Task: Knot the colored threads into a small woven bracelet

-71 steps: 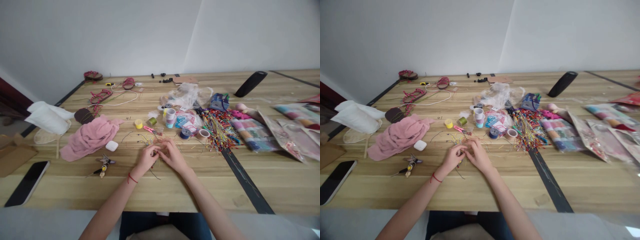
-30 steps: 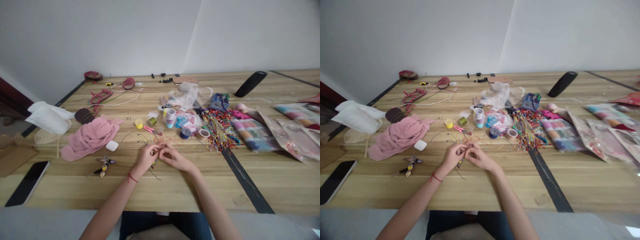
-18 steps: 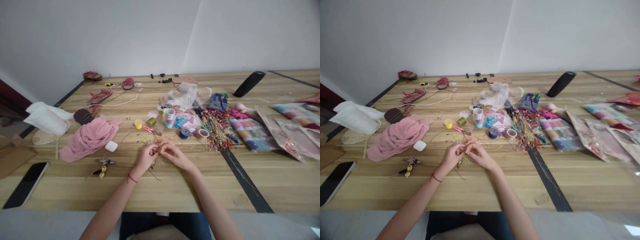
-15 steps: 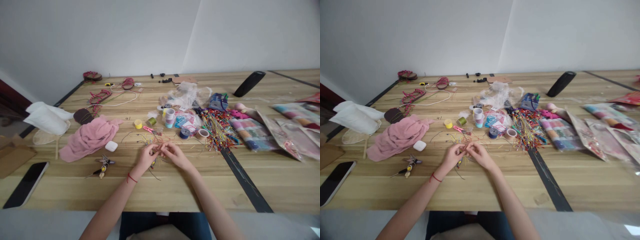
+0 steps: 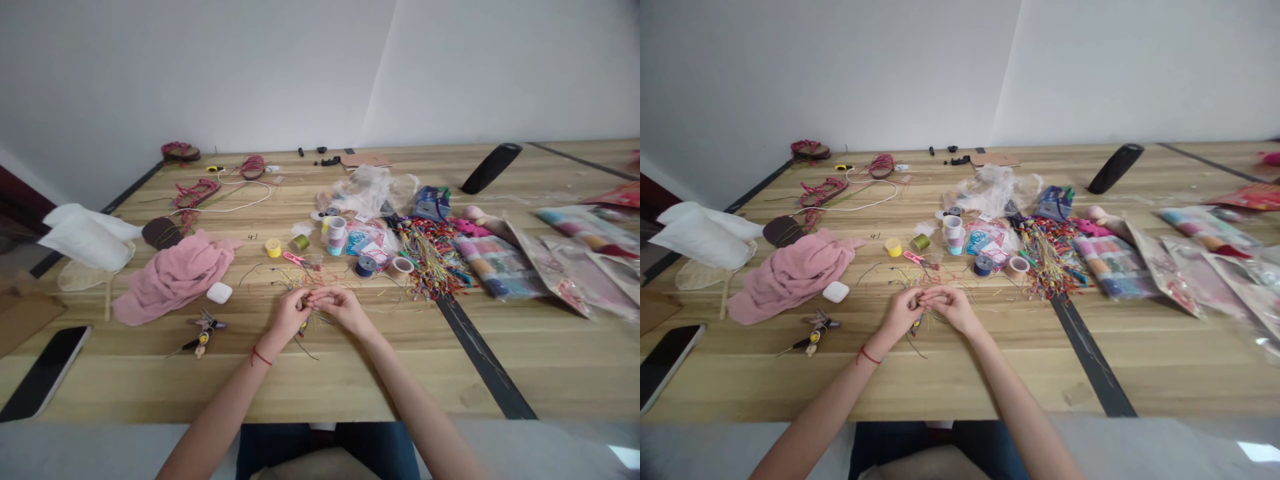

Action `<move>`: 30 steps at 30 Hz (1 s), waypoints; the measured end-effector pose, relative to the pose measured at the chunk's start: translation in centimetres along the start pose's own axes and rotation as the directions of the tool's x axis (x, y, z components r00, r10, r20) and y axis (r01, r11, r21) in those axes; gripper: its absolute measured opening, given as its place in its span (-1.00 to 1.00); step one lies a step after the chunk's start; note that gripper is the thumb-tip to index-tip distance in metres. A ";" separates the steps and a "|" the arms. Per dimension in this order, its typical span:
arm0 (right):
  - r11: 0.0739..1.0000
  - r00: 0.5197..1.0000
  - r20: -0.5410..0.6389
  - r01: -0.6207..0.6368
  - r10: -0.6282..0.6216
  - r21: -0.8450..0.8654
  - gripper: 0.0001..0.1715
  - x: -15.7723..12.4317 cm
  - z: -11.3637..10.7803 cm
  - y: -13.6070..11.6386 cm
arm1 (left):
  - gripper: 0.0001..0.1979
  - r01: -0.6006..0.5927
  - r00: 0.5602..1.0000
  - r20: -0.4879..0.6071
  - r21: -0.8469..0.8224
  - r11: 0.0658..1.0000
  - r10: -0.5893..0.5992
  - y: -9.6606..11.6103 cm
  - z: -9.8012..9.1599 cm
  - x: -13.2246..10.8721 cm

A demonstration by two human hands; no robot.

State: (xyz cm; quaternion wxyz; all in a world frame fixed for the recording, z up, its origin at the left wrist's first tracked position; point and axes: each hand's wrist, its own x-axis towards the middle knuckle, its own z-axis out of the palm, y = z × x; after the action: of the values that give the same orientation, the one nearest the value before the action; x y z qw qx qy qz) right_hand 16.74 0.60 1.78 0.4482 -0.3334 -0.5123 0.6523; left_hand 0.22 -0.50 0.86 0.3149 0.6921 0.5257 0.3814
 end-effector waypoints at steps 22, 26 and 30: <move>0.996 0.974 -0.207 0.083 -0.089 -0.041 -0.46 0.7 -0.4 1.5 | -0.80 -0.077 0.997 -0.025 -0.029 0.997 0.077 0.0 0.2 0.0; 0.994 0.983 -0.155 0.089 -0.098 -0.062 -0.41 0.6 -0.2 1.8 | -0.74 -0.120 0.993 -0.013 0.056 0.991 0.121 0.2 0.1 0.0; 0.996 0.989 -0.118 0.081 -0.086 -0.042 -0.38 0.4 0.0 1.9 | -0.72 -0.135 0.991 0.002 0.107 0.985 0.136 0.3 0.0 0.0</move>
State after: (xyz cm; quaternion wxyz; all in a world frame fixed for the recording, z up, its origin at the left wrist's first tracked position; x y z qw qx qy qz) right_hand 16.07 0.85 -0.02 0.4989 -0.3584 -0.5099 0.6022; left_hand 0.33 -0.59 1.11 0.2494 0.7412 0.4979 0.3749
